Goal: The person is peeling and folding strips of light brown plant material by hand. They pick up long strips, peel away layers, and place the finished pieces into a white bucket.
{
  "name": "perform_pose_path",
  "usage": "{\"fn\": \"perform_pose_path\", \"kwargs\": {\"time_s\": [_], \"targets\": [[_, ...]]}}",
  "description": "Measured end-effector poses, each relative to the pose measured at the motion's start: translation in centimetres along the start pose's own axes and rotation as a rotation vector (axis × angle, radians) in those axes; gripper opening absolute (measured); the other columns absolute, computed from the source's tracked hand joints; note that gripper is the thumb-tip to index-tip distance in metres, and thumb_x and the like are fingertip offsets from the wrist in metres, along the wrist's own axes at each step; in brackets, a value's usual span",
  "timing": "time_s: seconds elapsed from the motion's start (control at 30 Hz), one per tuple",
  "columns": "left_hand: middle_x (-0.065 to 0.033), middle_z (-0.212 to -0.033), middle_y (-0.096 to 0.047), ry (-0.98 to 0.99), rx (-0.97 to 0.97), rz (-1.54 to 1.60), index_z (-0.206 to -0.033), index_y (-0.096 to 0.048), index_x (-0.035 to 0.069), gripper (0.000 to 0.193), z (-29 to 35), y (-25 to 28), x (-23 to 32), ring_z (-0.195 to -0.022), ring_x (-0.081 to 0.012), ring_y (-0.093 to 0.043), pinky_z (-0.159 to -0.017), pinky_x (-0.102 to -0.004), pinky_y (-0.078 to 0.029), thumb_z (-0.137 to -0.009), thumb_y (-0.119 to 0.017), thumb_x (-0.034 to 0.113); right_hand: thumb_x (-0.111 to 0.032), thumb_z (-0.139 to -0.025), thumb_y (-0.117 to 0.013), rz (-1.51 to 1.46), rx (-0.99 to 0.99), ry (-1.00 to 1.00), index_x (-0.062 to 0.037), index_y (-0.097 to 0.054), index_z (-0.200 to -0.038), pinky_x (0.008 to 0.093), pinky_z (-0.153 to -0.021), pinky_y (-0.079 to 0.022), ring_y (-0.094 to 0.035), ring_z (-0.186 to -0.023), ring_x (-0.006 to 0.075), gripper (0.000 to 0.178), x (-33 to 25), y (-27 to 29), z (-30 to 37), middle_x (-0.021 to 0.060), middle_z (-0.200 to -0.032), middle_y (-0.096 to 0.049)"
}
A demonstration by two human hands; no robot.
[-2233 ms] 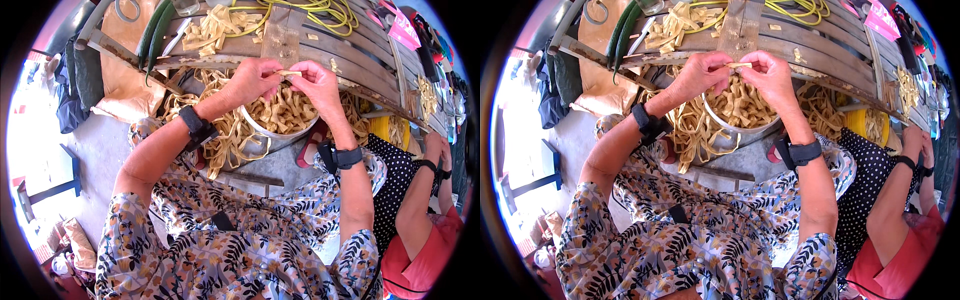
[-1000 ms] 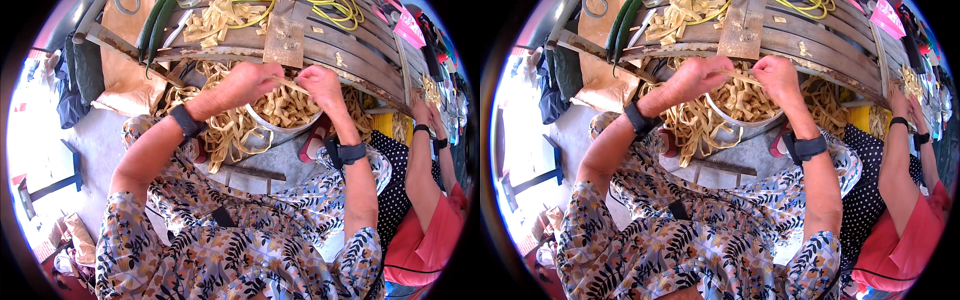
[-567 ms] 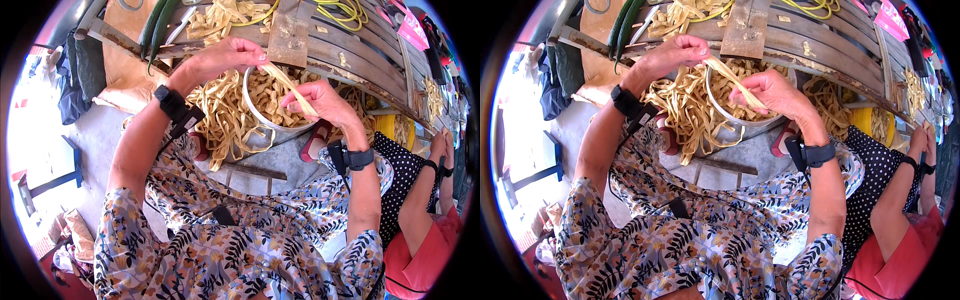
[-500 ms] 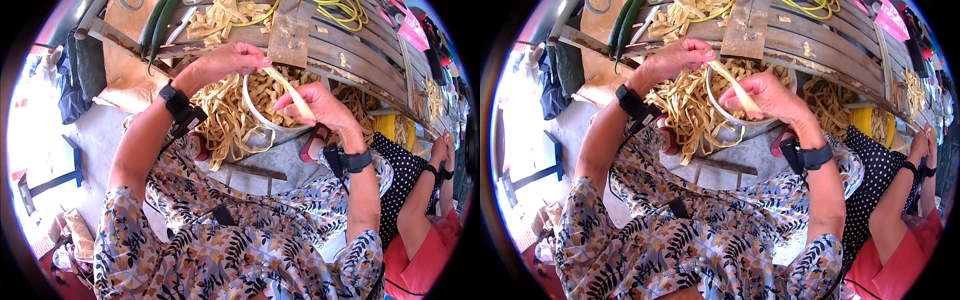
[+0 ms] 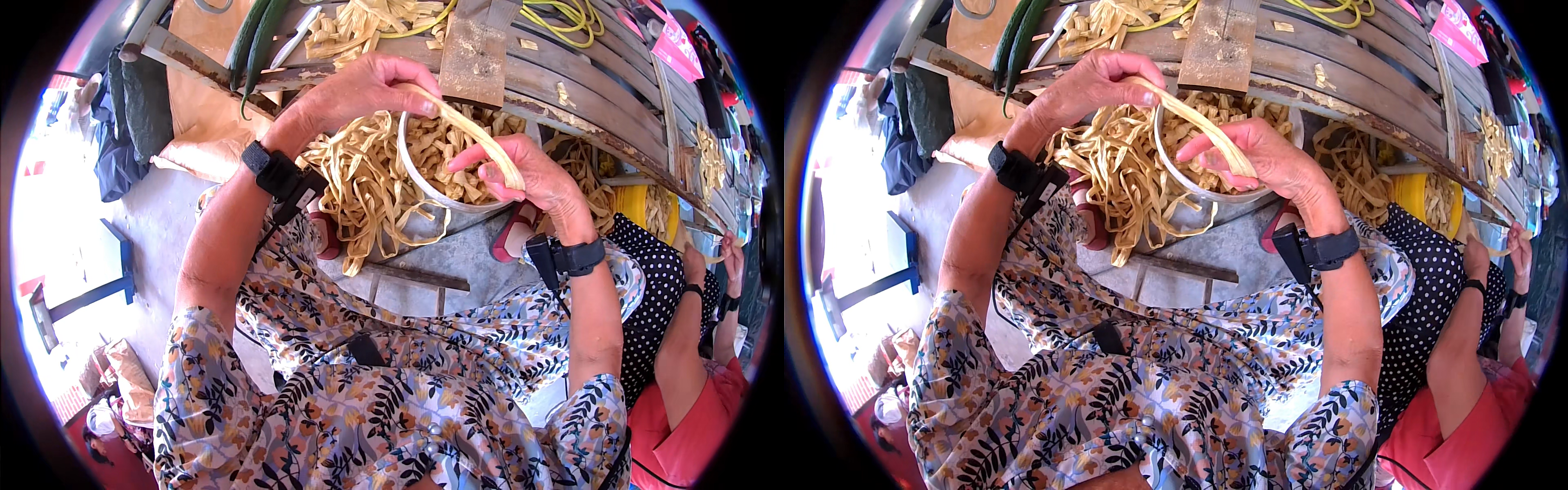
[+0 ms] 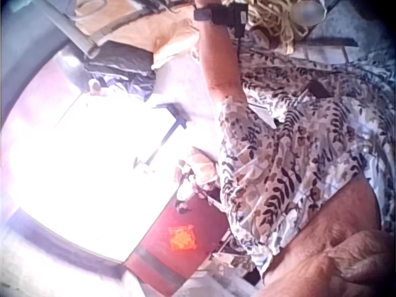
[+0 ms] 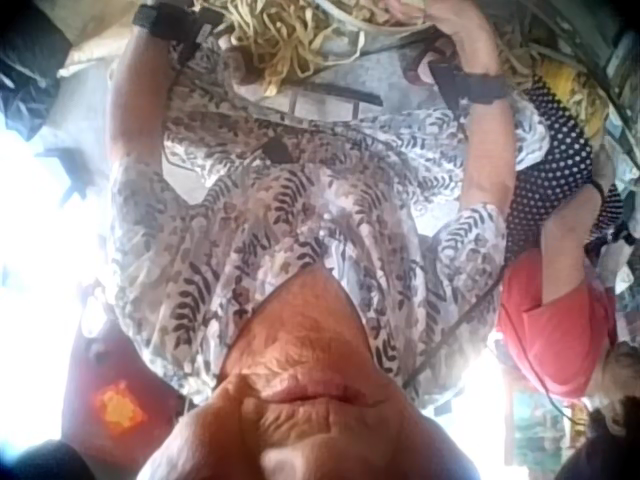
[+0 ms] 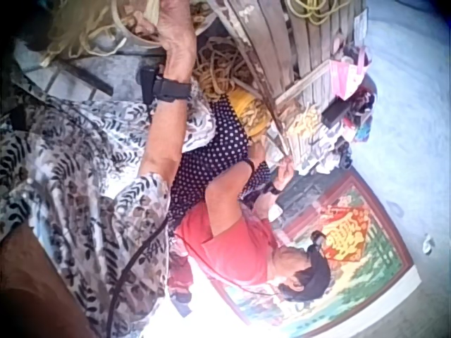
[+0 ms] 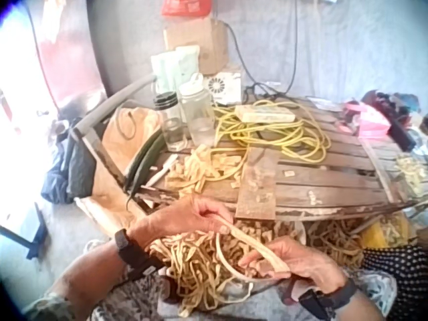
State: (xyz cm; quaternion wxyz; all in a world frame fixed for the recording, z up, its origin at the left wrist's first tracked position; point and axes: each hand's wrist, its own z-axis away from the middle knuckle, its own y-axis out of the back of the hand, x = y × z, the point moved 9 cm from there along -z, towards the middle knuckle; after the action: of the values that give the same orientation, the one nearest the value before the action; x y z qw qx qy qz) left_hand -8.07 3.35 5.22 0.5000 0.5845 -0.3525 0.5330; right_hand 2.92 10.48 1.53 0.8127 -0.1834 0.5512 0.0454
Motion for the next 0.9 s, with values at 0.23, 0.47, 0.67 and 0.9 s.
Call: {"fn": "perform_pose_path", "kwargs": {"time_s": [0.23, 0.47, 0.67, 0.9], "targets": [[0.0020, -0.077, -0.055, -0.048, -0.027, -0.200, -0.083, -0.061, 0.001, 0.018, -0.4, 0.2, -0.3, -0.072, -0.0052, -0.050, -0.068, -0.0193, -0.041, -0.086, -0.054, 0.018, -0.013, -0.078, -0.065, 0.240, 0.060, -0.075, -0.0019, -0.062, -0.101, 0.0156, -0.041, -0.026, -0.034, -0.045, -0.0011, 0.026, 0.4, 0.3, -0.2, -0.0099, -0.054, -0.042], [0.0058, -0.062, -0.046, 0.103, -0.172, 0.116, -0.080, -0.061, 0.003, 0.022, -1.2, -2.5, -1.7, -0.056, -0.0029, -0.040, -0.053, -0.0168, -0.032, -0.088, -0.053, 0.022, -0.013, -0.072, -0.070, 0.450, 0.089, 0.117, -0.0063, -0.061, -0.106, 0.0170, -0.046, -0.030, -0.036, -0.051, 0.0000, 0.036, -3.7, -2.7, 0.3, -0.0095, -0.056, -0.041], [0.0055, -0.066, -0.051, 0.089, -0.156, 0.640, -0.088, -0.060, 0.003, 0.021, -1.6, -3.7, -2.0, -0.056, -0.0023, -0.042, -0.054, -0.0164, -0.036, -0.088, -0.052, 0.023, -0.016, -0.069, -0.073, 0.523, 0.195, 0.219, -0.0112, -0.060, -0.109, 0.0180, -0.048, -0.030, -0.034, -0.052, 0.0007, 0.043, -6.0, -2.5, 1.2, -0.0088, -0.054, -0.038], [0.0037, -0.060, -0.047, 0.193, -0.384, 0.832, -0.101, -0.055, 0.000, 0.034, -1.1, -10.7, -2.6, -0.041, -0.0016, -0.038, -0.045, -0.0161, -0.036, -0.086, -0.054, 0.030, -0.021, -0.068, -0.074, 0.630, 0.485, 0.312, -0.0123, -0.061, -0.107, 0.0222, -0.048, -0.037, -0.040, -0.049, 0.0056, 0.042, -6.9, 0.7, 1.4, -0.0030, -0.051, -0.044]]}}
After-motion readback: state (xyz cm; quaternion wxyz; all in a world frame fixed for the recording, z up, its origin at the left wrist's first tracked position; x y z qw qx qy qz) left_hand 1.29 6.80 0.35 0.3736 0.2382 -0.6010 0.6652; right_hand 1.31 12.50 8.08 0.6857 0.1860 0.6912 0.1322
